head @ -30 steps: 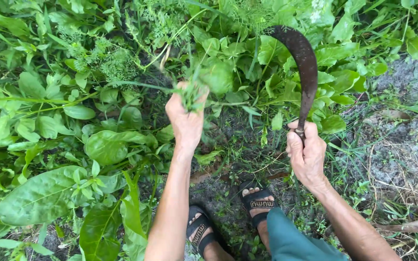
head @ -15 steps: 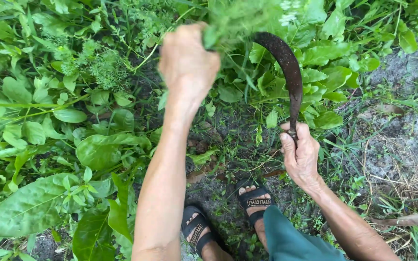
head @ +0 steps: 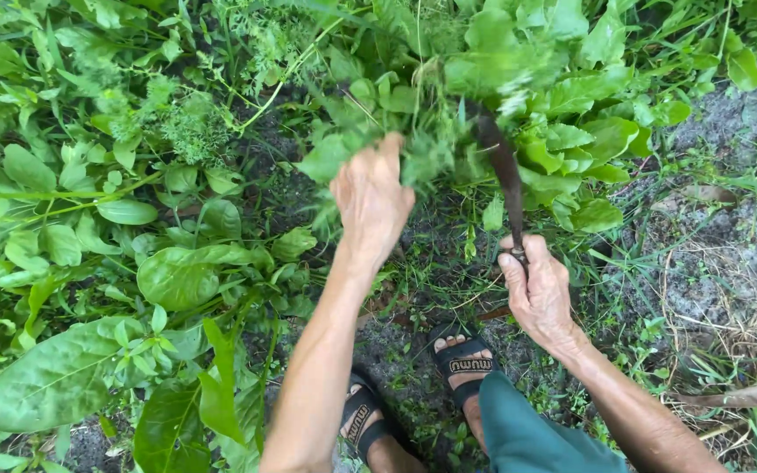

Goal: Harvesting leafy green vegetables from a garden patch using a sickle.

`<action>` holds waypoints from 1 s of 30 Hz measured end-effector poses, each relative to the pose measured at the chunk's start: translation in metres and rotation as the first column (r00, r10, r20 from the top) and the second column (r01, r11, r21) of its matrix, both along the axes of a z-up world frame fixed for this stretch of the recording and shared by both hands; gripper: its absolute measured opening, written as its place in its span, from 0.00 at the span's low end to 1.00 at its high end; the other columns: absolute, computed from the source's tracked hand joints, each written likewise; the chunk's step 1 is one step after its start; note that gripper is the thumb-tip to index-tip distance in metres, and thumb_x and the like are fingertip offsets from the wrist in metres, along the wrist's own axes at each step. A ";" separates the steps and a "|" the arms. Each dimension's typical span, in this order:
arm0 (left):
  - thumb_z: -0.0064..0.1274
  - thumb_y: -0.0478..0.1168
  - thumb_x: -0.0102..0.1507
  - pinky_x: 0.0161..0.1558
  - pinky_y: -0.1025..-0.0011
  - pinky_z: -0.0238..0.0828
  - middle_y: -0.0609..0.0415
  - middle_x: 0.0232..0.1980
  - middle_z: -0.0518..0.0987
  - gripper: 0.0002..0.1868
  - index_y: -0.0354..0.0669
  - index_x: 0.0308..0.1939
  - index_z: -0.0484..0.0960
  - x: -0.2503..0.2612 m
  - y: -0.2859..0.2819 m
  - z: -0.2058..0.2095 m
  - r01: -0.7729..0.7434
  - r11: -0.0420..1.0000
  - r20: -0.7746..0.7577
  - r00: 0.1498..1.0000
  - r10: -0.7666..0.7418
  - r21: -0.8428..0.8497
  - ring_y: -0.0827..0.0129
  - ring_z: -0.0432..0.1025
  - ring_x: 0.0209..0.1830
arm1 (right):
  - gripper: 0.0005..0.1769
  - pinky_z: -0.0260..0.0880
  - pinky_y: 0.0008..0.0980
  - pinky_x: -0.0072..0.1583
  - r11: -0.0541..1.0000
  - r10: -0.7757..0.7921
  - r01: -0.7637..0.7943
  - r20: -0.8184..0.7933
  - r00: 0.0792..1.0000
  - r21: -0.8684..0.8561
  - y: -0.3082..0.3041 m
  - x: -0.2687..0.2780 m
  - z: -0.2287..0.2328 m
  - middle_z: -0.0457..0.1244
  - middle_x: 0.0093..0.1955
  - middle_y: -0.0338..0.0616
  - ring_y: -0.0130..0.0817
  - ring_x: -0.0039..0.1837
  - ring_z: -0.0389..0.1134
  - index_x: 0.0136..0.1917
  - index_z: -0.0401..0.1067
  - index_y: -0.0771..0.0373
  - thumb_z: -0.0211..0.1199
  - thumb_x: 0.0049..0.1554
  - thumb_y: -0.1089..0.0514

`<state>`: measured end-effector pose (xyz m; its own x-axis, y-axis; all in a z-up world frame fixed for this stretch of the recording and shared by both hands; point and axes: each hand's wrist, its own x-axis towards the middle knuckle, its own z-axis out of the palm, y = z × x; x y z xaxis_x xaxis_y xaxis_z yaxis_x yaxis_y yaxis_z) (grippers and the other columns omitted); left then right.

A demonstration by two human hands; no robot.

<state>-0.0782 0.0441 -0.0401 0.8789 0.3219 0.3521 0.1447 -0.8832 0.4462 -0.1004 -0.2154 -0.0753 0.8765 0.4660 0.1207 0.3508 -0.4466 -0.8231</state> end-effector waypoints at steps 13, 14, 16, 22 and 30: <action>0.62 0.28 0.60 0.18 0.79 0.68 0.57 0.31 0.80 0.14 0.40 0.44 0.73 -0.071 0.022 0.028 -0.241 0.949 0.262 0.921 0.290 -0.203 0.75 0.72 0.19 | 0.07 0.64 0.29 0.22 0.881 0.168 -0.170 -0.045 0.985 -0.441 -0.138 -0.104 -0.087 0.64 0.29 0.34 0.27 0.22 0.60 0.50 0.63 0.60 0.56 0.60 0.56; 0.57 0.24 0.61 0.23 0.77 0.72 0.51 0.35 0.83 0.12 0.37 0.45 0.74 -0.072 0.036 0.043 -0.205 0.906 0.389 0.851 0.352 -0.371 0.73 0.73 0.22 | 0.07 0.65 0.29 0.23 0.899 0.139 -0.137 -0.026 0.990 -0.416 -0.140 -0.105 -0.088 0.63 0.30 0.35 0.28 0.22 0.60 0.49 0.63 0.61 0.56 0.60 0.56; 0.56 0.32 0.65 0.38 0.76 0.75 0.56 0.43 0.79 0.09 0.42 0.48 0.74 -0.073 0.055 0.053 0.092 0.793 0.556 0.761 0.334 -0.603 0.75 0.73 0.34 | 0.07 0.61 0.29 0.23 0.948 0.105 -0.094 0.017 0.994 -0.304 -0.090 -0.082 -0.061 0.62 0.29 0.37 0.27 0.22 0.58 0.50 0.65 0.64 0.57 0.58 0.62; 0.47 0.40 0.62 0.36 0.66 0.73 0.54 0.41 0.74 0.08 0.40 0.39 0.77 -0.058 0.070 0.083 -0.150 0.976 0.512 0.833 0.210 -0.156 0.66 0.71 0.35 | 0.02 0.62 0.34 0.28 0.984 0.066 -0.048 0.101 0.993 -0.172 0.032 0.012 -0.026 0.60 0.38 0.47 0.35 0.29 0.59 0.53 0.60 0.66 0.48 0.66 0.65; 0.57 0.25 0.57 0.16 0.81 0.68 0.19 0.67 0.72 0.42 0.56 0.74 0.65 0.035 0.062 0.011 -0.077 0.996 -0.019 0.997 0.078 0.033 0.76 0.61 0.16 | 0.12 0.56 0.35 0.21 0.970 0.114 -0.074 0.165 0.980 -0.231 0.093 0.086 0.056 0.55 0.38 0.51 0.34 0.25 0.53 0.59 0.55 0.77 0.50 0.63 0.73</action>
<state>-0.0435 0.1063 -0.0286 0.8586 0.3781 0.3460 0.2220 -0.8828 0.4140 -0.0144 -0.1222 -0.0188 0.8014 0.5782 0.1530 0.5305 -0.5692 -0.6281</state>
